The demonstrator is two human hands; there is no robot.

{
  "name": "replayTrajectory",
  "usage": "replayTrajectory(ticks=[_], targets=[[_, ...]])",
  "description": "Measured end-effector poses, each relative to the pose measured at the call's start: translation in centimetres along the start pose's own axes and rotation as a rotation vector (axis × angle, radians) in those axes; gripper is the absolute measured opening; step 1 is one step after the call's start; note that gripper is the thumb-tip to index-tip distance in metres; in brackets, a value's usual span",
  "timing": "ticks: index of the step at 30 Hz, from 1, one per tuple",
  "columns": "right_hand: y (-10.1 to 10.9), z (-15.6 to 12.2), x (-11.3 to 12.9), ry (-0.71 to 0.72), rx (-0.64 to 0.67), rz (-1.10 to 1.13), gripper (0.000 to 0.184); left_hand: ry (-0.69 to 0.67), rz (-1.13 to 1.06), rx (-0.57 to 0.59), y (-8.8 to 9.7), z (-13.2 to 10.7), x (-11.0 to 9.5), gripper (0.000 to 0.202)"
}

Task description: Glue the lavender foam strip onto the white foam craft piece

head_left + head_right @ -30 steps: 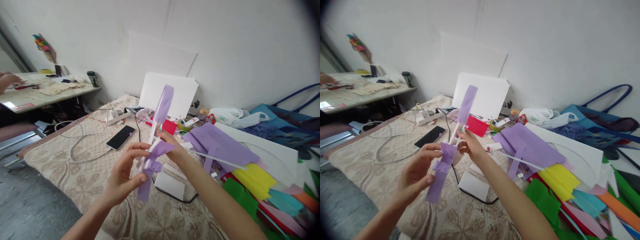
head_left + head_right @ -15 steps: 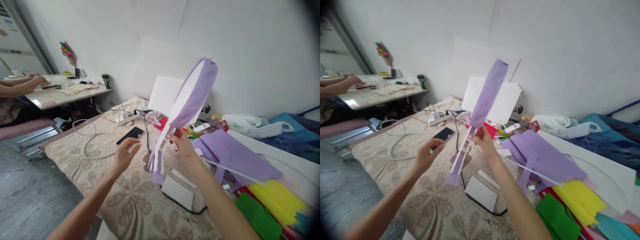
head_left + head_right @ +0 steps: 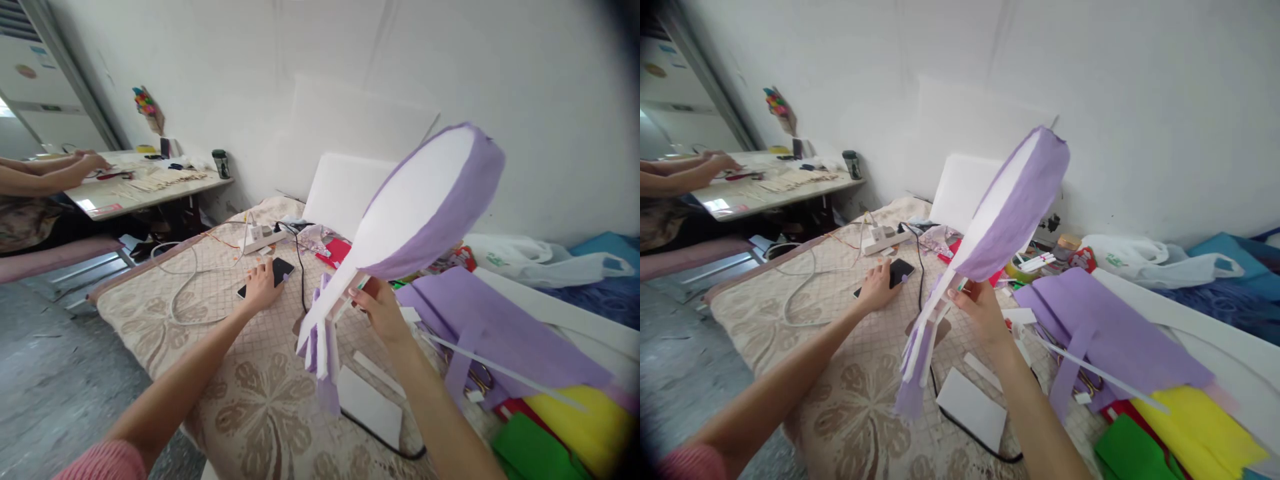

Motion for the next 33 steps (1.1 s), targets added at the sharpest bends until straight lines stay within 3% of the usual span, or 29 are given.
replayTrajectory(ticks=[8,12,16,19,24,33], targets=[[-0.1,-0.1,0.8,0.004,0.026,-0.002,0.025,0.005,-0.074,-0.038,-0.5,0.4,0.3,0.074],[0.2,-0.2,0.4,-0.019,-0.001,0.005,0.024,0.005,-0.239,-0.05,0.8,1.3,2.9,0.082],[0.4,-0.2,-0.1,-0.05,-0.018,-0.009,0.024,0.04,-0.416,-0.111,2.7,0.7,6.4,0.05],[0.3,-0.1,-0.1,-0.042,-0.012,0.039,0.022,0.069,-0.484,-0.117,3.3,-0.7,7.9,0.042],[-0.1,-0.2,0.2,-0.025,-0.018,0.061,0.02,0.122,-0.497,-0.122,3.6,-2.6,8.2,0.04],[-0.2,-0.6,0.4,-0.009,0.0,0.043,0.017,0.149,-0.487,-0.153,3.9,-3.4,8.7,0.037]])
Point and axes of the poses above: each hand's wrist, its own z-axis towards the middle knuckle, its own y-axis out of the back of the hand, x = y × z, the point moved 1 cm from there along z, towards the middle knuckle, and after that the axes turned 2 degrees about x, right-handed, at the moved point
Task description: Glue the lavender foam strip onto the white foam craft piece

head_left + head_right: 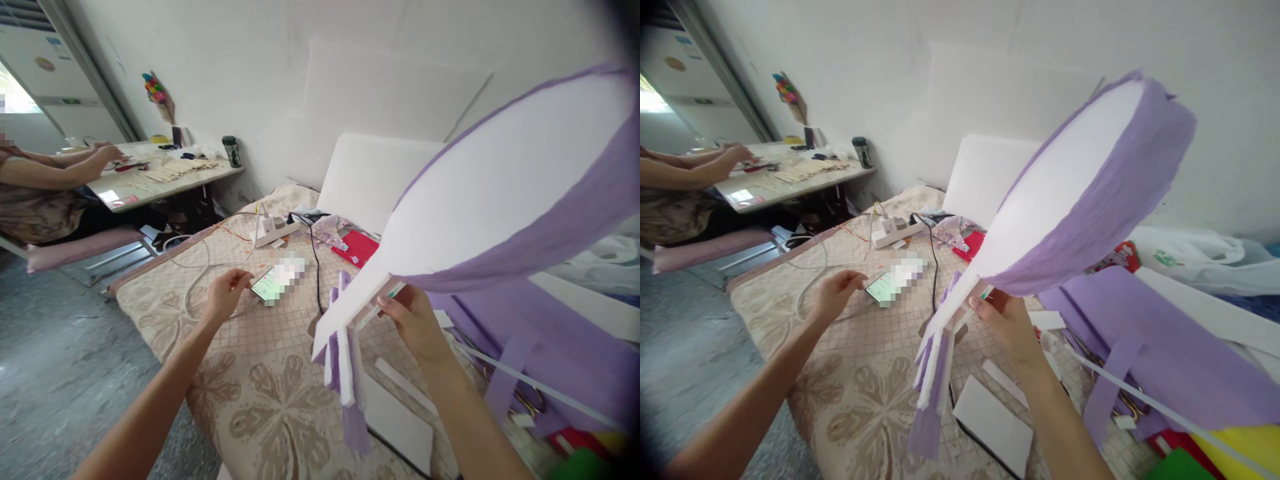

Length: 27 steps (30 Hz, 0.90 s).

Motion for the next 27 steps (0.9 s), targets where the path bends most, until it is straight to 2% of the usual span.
replayTrajectory(ticks=[3,6,15,21,27], targets=[[0.1,0.0,-0.1,0.003,0.002,-0.008,0.015,0.031,0.066,-0.006,0.2,0.0,0.5,0.044],[0.2,0.0,-0.2,0.0,-0.003,-0.023,0.016,0.042,0.14,-0.009,-0.1,0.2,1.0,0.041],[0.2,0.0,-0.2,0.003,0.006,-0.009,0.018,0.116,0.305,0.046,-2.2,0.0,1.2,0.079],[0.3,0.1,-0.4,-0.006,-0.013,0.015,0.028,0.154,0.387,0.045,-2.8,0.1,1.1,0.086],[0.3,0.1,-0.4,-0.008,0.005,0.019,0.023,0.134,0.429,0.038,-3.1,-0.1,1.3,0.087]])
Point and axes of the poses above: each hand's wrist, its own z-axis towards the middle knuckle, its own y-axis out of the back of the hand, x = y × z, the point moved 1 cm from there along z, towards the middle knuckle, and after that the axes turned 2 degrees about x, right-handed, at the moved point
